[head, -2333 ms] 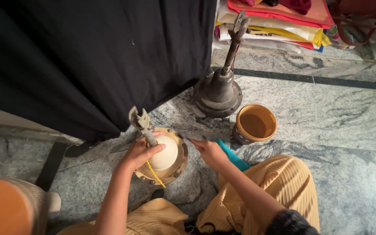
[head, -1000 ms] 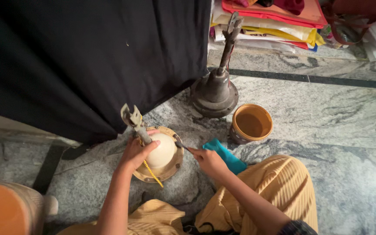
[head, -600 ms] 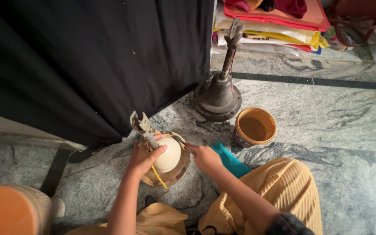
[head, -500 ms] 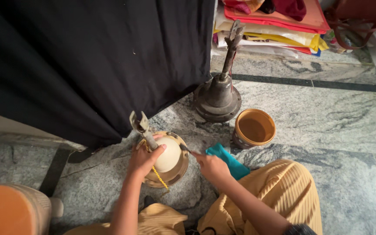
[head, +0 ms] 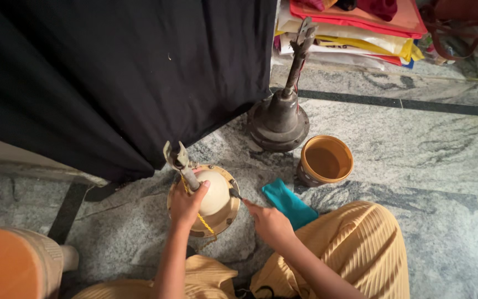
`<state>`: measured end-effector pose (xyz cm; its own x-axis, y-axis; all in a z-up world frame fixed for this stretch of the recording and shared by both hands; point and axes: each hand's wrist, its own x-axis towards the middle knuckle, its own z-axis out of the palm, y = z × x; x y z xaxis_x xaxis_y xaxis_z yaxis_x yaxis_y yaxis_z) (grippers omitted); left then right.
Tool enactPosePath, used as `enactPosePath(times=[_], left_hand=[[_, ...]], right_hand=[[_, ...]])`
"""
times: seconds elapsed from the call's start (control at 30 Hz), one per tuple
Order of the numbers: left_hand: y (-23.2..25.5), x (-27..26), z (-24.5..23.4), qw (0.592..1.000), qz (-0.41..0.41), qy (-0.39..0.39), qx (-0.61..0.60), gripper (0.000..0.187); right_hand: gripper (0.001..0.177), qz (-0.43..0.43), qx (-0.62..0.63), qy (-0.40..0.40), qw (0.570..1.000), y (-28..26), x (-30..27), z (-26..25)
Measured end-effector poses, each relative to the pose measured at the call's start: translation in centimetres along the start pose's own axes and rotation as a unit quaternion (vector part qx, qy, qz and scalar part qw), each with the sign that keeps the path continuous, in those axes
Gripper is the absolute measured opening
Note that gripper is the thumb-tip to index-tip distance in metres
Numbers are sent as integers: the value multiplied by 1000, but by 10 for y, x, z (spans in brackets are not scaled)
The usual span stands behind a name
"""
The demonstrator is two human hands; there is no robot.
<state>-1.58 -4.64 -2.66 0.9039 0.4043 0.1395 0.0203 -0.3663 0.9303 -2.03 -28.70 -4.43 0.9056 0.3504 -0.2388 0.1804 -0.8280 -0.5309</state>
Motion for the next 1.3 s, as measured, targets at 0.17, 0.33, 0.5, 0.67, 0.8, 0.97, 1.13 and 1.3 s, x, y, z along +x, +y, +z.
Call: enactPosePath(times=[0.17,0.33,0.5,0.67,0.8,0.97,1.13,1.3], left_hand=[[-29,-6,18,993,18,26,-118,41],[-37,3,10,989,11,-37,-141,39],[-33,6,6,994,6,-41,-105,41],[-31,5,2,994,8,-54,-97,42],[-31,8,-4,993,-5,-88,-83,43],[-16,5,-10,997,6,-79,1,46],[-2,-8,-15,966,154,-15,209,45],[6,-15,-13,977,117,-4,177,45]], right_hand=[[55,-21,47,25,998,1,-14,1],[51,-45,70,81,993,-12,35,7],[57,-1,69,27,997,-15,16,8],[55,-26,116,40,992,2,-19,15],[54,-14,128,79,989,-5,33,23],[49,-23,120,101,987,-10,42,30],[50,-18,108,88,990,14,30,26],[47,-18,119,91,989,12,28,22]])
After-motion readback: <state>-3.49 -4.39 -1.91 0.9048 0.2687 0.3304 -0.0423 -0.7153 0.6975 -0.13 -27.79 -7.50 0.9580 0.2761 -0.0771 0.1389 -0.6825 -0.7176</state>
